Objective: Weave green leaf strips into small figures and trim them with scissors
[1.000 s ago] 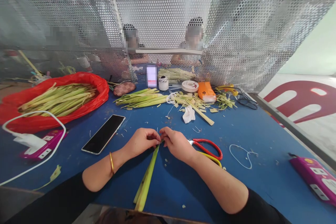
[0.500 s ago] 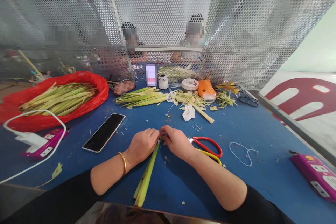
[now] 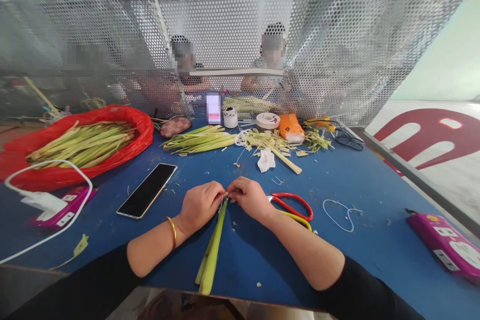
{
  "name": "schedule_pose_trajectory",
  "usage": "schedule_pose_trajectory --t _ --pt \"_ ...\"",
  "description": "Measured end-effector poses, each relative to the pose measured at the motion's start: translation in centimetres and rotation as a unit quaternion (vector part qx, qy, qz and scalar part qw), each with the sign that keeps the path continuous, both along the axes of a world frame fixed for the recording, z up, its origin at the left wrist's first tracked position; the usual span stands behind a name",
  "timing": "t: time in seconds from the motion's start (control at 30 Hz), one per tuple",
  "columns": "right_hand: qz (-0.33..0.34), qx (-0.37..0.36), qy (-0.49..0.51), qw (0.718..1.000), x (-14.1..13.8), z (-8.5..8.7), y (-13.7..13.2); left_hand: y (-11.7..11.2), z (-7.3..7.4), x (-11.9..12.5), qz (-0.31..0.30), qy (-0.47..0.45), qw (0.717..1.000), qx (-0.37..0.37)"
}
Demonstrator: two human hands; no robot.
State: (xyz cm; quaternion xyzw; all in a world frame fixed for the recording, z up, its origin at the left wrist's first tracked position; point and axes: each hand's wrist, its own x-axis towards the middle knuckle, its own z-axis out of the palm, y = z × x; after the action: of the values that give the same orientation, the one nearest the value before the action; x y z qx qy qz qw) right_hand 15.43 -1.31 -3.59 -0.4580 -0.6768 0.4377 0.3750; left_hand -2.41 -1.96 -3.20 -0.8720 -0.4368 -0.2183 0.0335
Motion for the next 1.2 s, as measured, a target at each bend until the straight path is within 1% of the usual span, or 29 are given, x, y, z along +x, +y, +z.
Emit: schedule_pose_trajectory --t 0.2,0.37,0.43,0.53,0.6,0.67,0.77,0.83,0.87,0.93,1.0,1.03,1.07,1.1,1.2 --pt "-0.014 -0.051 0.028 0.998 0.2 -0.3 0.6 0.2 -0.1 0.0 0.015 -0.032 0.999 -0.022" --pt "0.01 -0.043 -0.003 0.999 0.2 0.2 0.3 0.1 0.1 0.0 0.021 -0.054 0.997 -0.05" --pt "0.028 -0.02 -0.033 0.999 0.4 0.8 0.0 0.0 0.4 -0.2 0.015 -0.068 0.994 -0.085" --pt "0.051 0.029 -0.078 0.995 1.1 1.8 -0.2 0.0 1.0 -0.8 0.016 -0.095 0.982 -0.164" --pt "0.061 0.05 -0.101 0.992 1.6 2.3 -0.2 0.2 1.4 -1.2 0.043 -0.113 0.971 -0.208" --pt "0.07 0.055 -0.115 0.989 2.0 2.5 -0.1 0.5 1.5 -1.6 0.075 -0.13 0.959 -0.24" --pt "0.086 0.052 -0.111 0.989 2.1 2.5 0.0 0.8 1.4 -1.8 0.098 -0.164 0.942 -0.276" --pt "0.107 0.03 -0.072 0.991 1.7 2.3 -0.2 0.9 1.3 -1.8 0.099 -0.185 0.934 -0.29" --pt "0.125 0.003 -0.033 0.992 1.5 2.1 -0.2 1.0 1.2 -1.8 0.099 -0.191 0.931 -0.294" --pt "0.164 -0.07 0.057 0.982 1.0 1.6 -0.3 1.1 1.1 -1.8 0.1 -0.201 0.929 -0.295" --pt "0.179 -0.119 0.109 0.971 0.6 1.0 -0.3 1.2 1.0 -1.8 0.093 -0.224 0.921 -0.304" --pt "0.173 -0.122 0.109 0.971 0.4 0.7 -0.3 1.2 1.0 -1.8 0.085 -0.252 0.91 -0.318" --pt "0.164 -0.118 0.103 0.974 0.3 0.5 -0.2 1.3 1.0 -1.7 0.073 -0.289 0.891 -0.343" --pt "0.155 -0.112 0.094 0.977 0.3 0.3 -0.2 1.3 1.1 -1.6 0.058 -0.329 0.864 -0.377" --pt "0.145 -0.098 0.08 0.981 0.2 0.1 -0.1 1.1 1.4 -1.3 0.014 -0.427 0.77 -0.474"
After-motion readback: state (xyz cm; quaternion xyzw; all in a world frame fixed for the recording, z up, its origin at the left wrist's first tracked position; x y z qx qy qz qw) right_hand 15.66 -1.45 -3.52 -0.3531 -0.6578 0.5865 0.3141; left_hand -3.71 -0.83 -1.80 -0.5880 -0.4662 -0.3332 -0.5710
